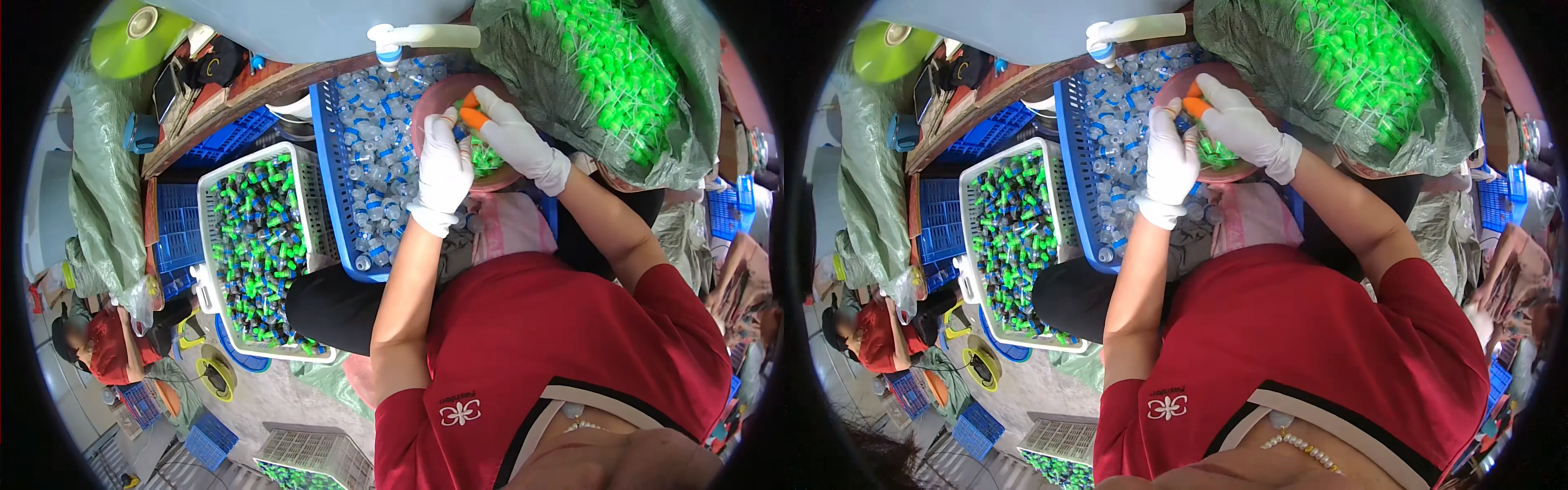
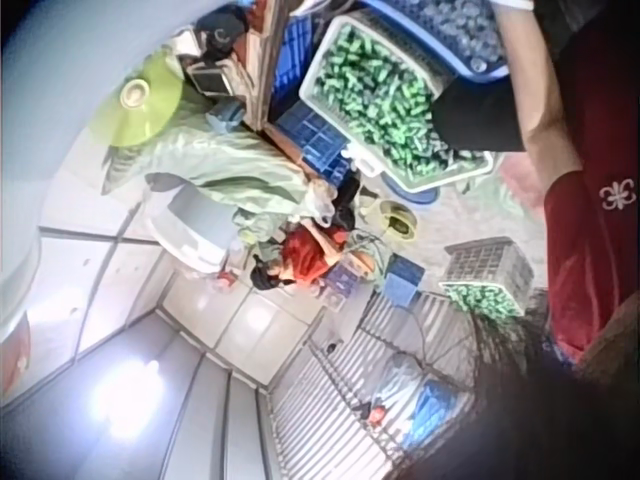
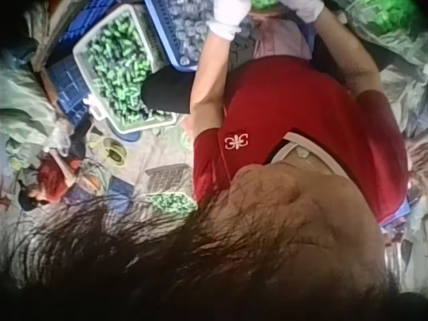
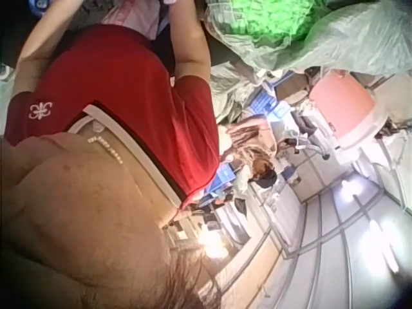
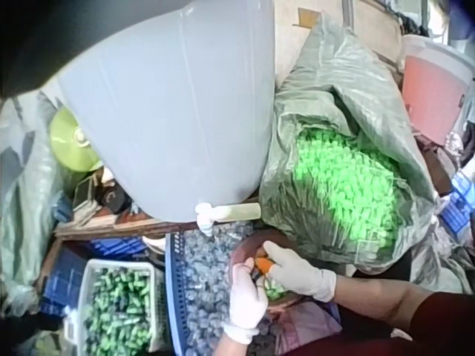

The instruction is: Assembling small plastic components on a production floor by placing green parts onto bases and sorting them into a crate.

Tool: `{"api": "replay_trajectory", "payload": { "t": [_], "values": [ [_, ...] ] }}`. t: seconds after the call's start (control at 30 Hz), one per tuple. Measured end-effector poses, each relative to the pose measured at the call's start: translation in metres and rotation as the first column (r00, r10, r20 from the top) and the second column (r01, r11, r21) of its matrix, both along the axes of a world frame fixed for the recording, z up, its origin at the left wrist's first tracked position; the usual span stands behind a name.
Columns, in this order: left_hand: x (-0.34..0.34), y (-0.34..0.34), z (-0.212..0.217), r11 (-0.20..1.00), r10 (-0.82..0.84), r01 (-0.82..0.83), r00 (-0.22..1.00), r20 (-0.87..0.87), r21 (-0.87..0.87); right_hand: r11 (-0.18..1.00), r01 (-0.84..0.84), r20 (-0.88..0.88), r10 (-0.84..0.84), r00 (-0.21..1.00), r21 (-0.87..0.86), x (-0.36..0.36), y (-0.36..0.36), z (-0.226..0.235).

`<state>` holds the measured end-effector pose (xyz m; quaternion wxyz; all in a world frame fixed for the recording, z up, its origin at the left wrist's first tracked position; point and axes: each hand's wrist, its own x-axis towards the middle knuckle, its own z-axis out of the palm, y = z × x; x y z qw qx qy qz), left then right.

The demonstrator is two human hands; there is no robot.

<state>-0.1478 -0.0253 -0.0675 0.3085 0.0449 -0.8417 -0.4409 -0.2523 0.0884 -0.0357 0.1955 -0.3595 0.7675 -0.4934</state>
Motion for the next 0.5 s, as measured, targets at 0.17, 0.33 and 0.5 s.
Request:
{"api": "replay_trajectory", "payload": {
  "t": [0.17, 0.33, 0.5],
  "values": [
    [0.003, -0.003, -0.007, 0.995, -0.067, 0.064, 0.997, 0.038, 0.073, 0.984, -0.001, 0.265, 0.049, 0.963, -0.178, 0.012, 0.015, 0.001],
    [0.012, 0.004, -0.013, 0.986, -0.093, 0.100, 0.994, 0.060, -0.133, 0.987, -0.153, 0.539, 0.104, 0.836, 0.047, -0.014, 0.035, -0.020],
    [0.025, 0.003, -0.035, 0.897, -0.172, 0.099, 0.976, 0.134, 0.430, 0.991, -0.129, -0.045, 0.127, 0.991, -0.039, 0.007, 0.032, -0.004]
  ]
}}
